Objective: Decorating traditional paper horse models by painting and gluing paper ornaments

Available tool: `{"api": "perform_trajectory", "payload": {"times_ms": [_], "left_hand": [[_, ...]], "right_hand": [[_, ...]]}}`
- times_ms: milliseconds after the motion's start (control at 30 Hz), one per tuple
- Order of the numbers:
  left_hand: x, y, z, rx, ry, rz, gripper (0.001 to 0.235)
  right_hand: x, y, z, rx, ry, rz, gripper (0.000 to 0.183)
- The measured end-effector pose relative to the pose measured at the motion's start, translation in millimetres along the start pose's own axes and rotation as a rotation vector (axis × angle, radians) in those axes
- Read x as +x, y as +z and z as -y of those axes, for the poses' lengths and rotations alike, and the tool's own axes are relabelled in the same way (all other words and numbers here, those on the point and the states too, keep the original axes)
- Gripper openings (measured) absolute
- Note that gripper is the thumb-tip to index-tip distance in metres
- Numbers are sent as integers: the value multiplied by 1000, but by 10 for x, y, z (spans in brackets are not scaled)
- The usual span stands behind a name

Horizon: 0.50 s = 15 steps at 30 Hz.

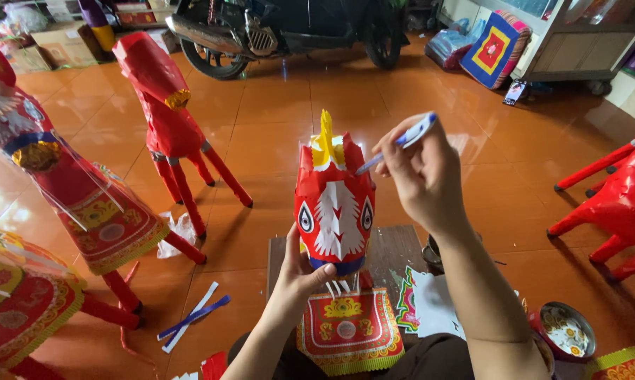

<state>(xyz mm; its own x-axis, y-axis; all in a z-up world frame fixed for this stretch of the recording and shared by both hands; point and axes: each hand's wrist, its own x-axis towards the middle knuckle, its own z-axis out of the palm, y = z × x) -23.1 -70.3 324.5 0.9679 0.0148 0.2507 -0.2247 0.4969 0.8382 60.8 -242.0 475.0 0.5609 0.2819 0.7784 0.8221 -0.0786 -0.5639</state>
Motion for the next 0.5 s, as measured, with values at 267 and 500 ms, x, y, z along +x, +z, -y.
{"api": "perform_trajectory", "payload": {"times_ms": [267, 500], "left_hand": [[-31, -37, 98, -16, 15, -4, 96], [19, -60, 135, 4, 41, -54, 102]], "right_hand": [[-35, 84, -225, -247, -91, 233, 10], [112, 87, 200, 131, -99, -87, 14]]}}
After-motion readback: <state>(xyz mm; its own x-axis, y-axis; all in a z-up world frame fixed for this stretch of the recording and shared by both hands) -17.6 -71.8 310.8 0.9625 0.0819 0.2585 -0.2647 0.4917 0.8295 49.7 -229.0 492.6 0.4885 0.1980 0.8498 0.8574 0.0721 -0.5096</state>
